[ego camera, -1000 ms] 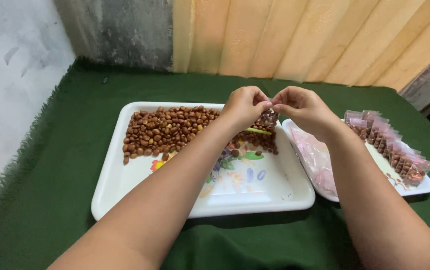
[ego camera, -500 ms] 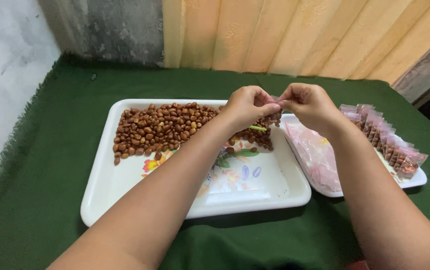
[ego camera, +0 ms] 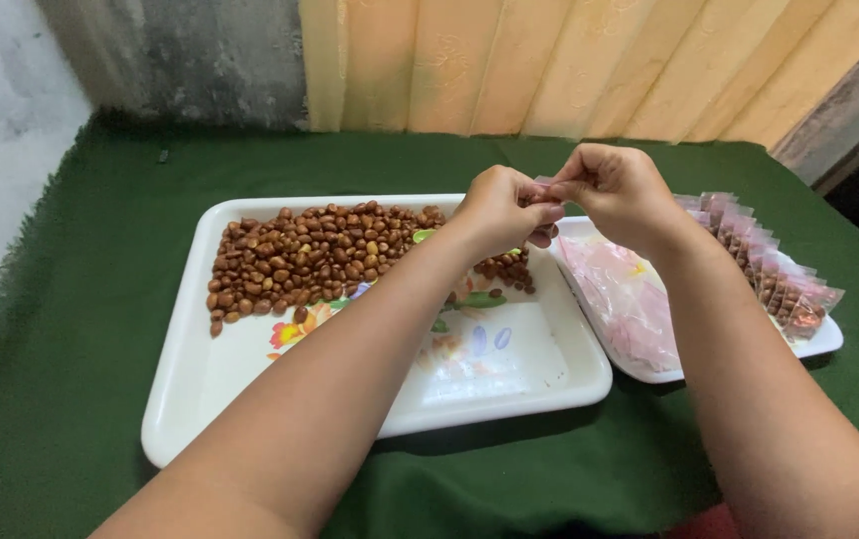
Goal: The person is manually filling small plastic bags with roasted peanuts from a tray.
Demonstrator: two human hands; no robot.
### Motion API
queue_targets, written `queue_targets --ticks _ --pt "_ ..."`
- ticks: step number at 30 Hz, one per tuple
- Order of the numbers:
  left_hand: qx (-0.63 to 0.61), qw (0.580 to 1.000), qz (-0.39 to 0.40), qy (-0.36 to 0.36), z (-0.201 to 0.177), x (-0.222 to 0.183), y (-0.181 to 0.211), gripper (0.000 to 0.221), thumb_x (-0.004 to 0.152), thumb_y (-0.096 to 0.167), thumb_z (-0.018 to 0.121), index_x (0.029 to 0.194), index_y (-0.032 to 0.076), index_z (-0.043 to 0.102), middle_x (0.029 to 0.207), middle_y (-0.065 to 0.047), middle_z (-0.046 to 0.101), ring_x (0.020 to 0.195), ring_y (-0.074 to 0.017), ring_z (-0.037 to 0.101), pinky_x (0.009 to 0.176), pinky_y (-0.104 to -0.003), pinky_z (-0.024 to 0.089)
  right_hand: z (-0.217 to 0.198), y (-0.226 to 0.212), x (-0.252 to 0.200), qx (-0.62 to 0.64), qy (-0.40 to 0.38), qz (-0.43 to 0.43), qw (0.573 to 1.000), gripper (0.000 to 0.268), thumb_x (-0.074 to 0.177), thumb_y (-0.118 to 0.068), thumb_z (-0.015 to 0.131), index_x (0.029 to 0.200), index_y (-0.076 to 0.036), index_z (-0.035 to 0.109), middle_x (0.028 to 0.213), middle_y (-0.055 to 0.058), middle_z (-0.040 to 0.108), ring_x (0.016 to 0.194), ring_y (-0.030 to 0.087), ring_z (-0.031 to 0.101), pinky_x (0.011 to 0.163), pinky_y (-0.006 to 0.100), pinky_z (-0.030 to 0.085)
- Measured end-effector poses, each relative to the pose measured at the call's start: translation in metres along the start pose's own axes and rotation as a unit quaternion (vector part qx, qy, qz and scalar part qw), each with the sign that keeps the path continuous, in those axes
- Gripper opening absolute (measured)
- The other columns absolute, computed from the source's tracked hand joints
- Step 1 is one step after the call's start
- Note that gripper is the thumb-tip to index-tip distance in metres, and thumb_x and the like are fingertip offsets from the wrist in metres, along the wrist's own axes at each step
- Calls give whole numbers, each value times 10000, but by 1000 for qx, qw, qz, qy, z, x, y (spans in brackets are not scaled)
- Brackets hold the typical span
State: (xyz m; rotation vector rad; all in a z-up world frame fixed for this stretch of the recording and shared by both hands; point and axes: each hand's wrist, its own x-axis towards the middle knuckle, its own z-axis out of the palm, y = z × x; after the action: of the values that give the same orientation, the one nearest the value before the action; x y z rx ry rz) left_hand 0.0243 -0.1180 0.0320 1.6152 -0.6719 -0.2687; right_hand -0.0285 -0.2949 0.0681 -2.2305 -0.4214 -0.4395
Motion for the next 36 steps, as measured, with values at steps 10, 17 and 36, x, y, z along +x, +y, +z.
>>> queue_targets --ticks 10,17,36 --pt "-11 997 -24 -70 28 17 9 210 890 148 711 1016 -16 745 796 -144 796 715 -213 803 663 -275 636 -37 18 -16 -22 -4 47 999 24 965 35 714 971 13 721 764 94 688 716 97 534 644 259 445" --pt "127 990 46 -26 72 40 22 332 790 352 783 995 92 797 870 -41 795 867 -154 738 767 -296 583 -92 22 -47 -15 -10 183 983 56 939 17 706 960 -2 754 739 83 690 571 104 498 462 229 375" --pt "263 962 -48 -64 193 157 -16 159 758 230 660 685 280 793 464 106 654 609 -117 755 723 -302 614 -141 39 -108 -65 13 332 941 259 928 -130 665 1110 45 726 1003 210 727 939 292 741 864 421 611"
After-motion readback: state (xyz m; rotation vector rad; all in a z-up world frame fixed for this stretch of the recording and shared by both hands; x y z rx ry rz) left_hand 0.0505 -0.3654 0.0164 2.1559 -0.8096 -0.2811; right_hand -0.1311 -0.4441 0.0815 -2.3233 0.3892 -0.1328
